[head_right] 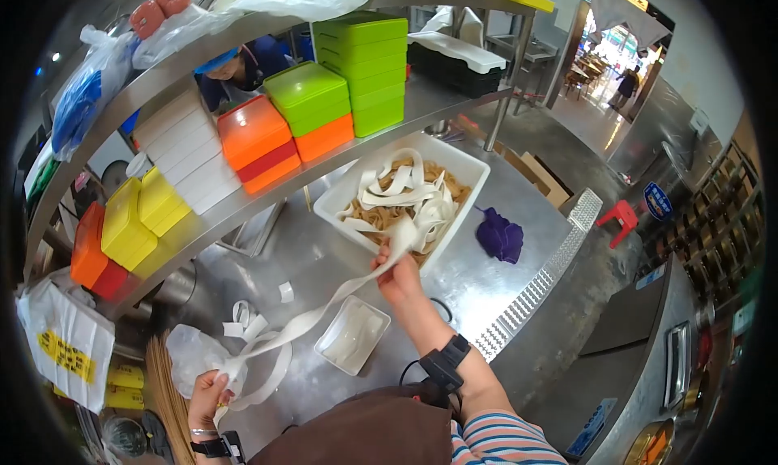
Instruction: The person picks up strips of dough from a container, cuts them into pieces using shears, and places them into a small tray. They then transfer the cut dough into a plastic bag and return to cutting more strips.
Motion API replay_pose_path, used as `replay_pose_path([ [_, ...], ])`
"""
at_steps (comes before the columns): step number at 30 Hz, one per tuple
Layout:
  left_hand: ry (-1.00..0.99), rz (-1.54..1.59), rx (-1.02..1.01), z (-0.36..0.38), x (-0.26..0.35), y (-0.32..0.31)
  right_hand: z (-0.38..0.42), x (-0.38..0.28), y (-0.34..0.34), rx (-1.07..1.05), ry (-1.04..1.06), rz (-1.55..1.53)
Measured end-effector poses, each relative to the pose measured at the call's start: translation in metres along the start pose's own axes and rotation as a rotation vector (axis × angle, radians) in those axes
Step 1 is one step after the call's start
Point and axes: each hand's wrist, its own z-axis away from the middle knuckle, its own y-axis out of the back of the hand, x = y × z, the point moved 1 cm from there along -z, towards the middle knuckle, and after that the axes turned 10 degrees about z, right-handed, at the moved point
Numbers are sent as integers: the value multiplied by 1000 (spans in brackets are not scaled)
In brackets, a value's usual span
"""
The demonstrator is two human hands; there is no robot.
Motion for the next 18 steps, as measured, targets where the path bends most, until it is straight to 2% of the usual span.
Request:
replay_pose_path([
  [2, 4, -28, 64, 1, -16, 27, -7, 3, 11, -99, 19, -57],
  [3, 4, -57, 116, 1, -21, 30, -3, 5, 10, -236, -20, -83],
  [4, 12, -52, 128, -2, -29, 29, -1, 13, 8, -236, -35, -79],
  [6, -15, -67, 169, -4, -30, 10, 17, 34, -11, -91, -136, 143],
  [8, -89, 17, 129, -12, -33, 1, 14, 55, -1, -129, -235, 100],
  [10, -165, 271, 42, 1, -2, -18, 27, 67, -7, -295, -351, 67],
  [12, -308, 397, -62, 15, 22, -24, 39, 72, -22, -301, -394, 169],
  [14, -290, 348, -28, 28, 46, -27, 52, 79, -40, -320, -429, 263],
  [16, -288, 293, -31, 29, 68, -31, 58, 81, -59, -409, -370, 633],
  [18, -311, 228, -95, 25, 84, -34, 61, 83, -76, -513, -403, 636],
])
